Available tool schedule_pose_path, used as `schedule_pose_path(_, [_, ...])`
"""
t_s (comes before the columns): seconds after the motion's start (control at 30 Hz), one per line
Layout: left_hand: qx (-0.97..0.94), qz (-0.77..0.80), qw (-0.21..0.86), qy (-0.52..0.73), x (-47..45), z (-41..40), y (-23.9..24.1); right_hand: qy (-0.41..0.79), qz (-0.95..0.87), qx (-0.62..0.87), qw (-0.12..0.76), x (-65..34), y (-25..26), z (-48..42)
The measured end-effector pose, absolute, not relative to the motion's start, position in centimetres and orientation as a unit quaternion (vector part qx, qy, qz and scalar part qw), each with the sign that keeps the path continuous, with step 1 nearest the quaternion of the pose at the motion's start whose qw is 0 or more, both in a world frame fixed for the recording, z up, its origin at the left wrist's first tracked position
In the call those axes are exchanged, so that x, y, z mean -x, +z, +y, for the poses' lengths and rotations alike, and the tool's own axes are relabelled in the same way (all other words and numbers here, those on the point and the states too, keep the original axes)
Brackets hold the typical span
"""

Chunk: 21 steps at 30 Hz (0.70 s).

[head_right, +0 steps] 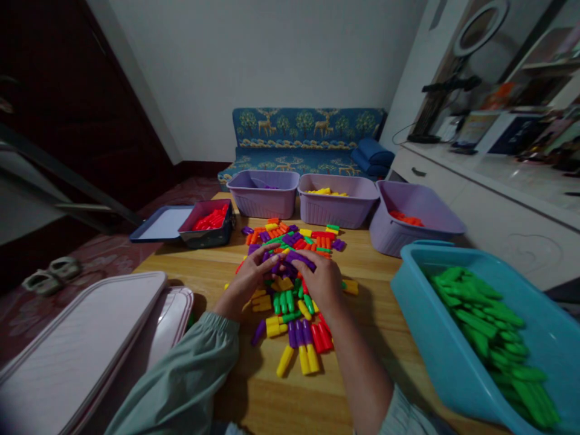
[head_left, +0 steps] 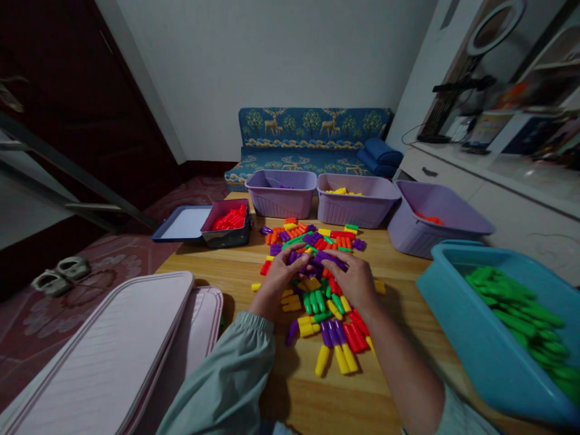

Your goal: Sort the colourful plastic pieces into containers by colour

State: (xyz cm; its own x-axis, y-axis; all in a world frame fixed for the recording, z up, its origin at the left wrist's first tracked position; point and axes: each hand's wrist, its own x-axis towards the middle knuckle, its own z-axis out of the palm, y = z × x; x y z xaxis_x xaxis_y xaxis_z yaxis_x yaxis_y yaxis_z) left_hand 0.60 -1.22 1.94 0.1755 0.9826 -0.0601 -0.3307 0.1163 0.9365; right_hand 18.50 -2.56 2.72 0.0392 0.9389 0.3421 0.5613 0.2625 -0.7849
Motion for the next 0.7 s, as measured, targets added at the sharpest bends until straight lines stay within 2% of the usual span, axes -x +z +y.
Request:
schedule_pose_path(0.13, [-0.460,0.416,0.603,0.502,-0.9,-1.5,2.4,0.293,-0.684,0.501,0.442,-17.1,2.6,-2.9])
schedule_pose_path(0.37, [-0.487,0.415,0.596,0.486,-0.9,-1.3,2.3,0.450,-0.557,0.508,0.479,-16.5,2.4,-3.0])
schedule_pose_path(0.57, [-0.484,0.430,0.579,0.496,-0.1,-1.0,2.4,0.472,-0.503,0.508,0.516,-17.1,2.3,-2.7])
schedule_pose_path(0.7, [-0.416,0.477,0.540,0.556,1.1,-0.6,2.4,0.465,-0.397,0.508,0.607,-19.4,2.4,-1.9])
